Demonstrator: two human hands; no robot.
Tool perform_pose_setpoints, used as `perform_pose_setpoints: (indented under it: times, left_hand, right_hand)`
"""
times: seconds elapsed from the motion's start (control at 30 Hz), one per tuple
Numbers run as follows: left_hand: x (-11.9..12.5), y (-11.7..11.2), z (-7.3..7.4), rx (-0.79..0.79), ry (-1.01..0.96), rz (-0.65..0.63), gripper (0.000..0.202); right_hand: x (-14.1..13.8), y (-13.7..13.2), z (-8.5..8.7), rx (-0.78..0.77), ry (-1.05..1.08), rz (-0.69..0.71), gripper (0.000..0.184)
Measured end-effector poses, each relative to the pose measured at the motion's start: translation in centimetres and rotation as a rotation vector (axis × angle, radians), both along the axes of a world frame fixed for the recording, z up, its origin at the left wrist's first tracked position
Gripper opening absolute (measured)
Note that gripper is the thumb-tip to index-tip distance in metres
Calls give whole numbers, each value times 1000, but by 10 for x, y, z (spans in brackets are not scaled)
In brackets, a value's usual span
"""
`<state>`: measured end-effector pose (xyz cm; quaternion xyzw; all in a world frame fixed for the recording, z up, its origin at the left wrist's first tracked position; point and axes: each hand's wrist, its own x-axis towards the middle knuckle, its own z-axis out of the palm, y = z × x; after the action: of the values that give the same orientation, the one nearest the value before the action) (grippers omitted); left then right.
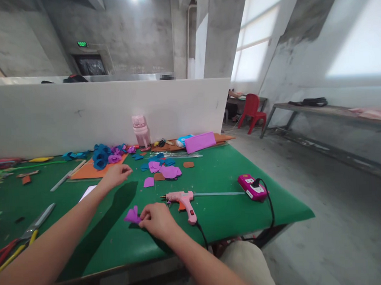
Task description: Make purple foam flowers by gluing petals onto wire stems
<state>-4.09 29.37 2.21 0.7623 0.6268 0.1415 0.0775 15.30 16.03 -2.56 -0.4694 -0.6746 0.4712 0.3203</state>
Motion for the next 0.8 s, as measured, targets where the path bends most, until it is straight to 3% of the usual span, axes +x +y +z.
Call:
perform_pose_setpoints:
  times: [0.13,0.37,0.47,0.63,0.8]
  left_hand:
    - [-2,19,-1,-40,-2,-9,26]
    - [10,52,-17,12,122,-100,22]
    - [20,63,-28,30,158,-140,23]
    - [28,70,-43,37,219,-110,26]
    - [27,72,-43,38,261,-92,29]
  right_hand:
    - [-15,17,-2,230,-324,-76,14]
    - [-19,15,3,329,-554,-85,16]
    - [-2,8,16,383,-489,-134,20]
    - [42,-4,42,433,-192,-211,16]
    - [61,-16,44,454,-91,-307,19]
